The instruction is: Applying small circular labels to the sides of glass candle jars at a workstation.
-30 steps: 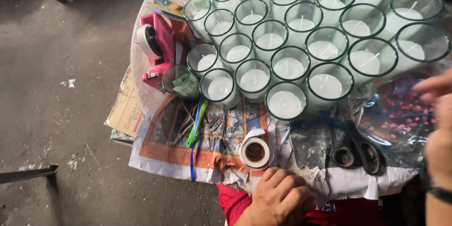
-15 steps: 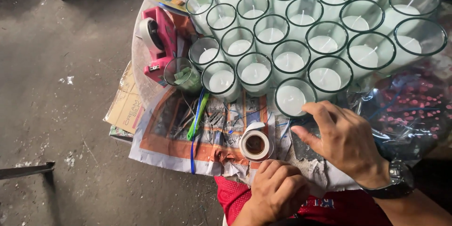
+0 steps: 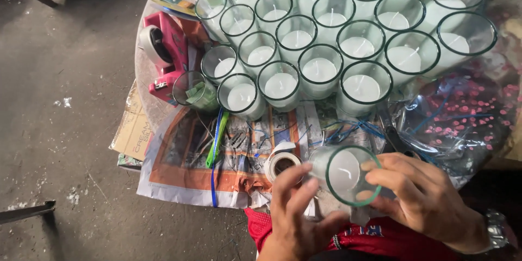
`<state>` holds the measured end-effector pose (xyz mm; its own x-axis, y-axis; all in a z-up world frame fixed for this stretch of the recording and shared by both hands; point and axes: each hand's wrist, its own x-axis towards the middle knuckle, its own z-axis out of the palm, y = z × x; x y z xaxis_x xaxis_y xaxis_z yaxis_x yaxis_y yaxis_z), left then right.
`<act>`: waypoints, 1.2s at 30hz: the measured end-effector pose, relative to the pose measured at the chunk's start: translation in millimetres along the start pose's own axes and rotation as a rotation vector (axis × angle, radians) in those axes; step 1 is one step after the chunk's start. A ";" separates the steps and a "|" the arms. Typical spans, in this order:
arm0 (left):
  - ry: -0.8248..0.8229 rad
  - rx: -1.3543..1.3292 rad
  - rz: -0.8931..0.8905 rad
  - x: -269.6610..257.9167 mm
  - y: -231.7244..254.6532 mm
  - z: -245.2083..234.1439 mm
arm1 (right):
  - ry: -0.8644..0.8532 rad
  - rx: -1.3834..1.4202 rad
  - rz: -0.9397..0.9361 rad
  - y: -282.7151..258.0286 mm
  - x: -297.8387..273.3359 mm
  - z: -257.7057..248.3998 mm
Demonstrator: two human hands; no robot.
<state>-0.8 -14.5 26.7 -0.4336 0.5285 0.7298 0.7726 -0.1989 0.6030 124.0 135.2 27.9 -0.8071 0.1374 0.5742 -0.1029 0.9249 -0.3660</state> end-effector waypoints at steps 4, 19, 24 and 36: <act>-0.335 0.056 0.012 25.4 0.5 -3.4 | 0.062 0.029 -0.071 -7.6 1.0 -10.1; -0.484 -0.030 0.025 46.0 -2.2 27.3 | 0.260 0.361 0.451 -20.3 7.3 4.8; -0.509 0.150 0.008 39.7 -8.7 16.8 | 0.314 0.306 0.342 -13.2 2.8 8.0; -0.247 0.051 -0.050 36.4 -1.8 -5.0 | 0.282 0.271 0.354 -9.3 3.2 8.3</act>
<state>-20.3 1.0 53.7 -0.3503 0.7235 0.5948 0.7782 -0.1286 0.6147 117.5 124.2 27.0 -0.6360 0.5497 0.5417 -0.0289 0.6845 -0.7285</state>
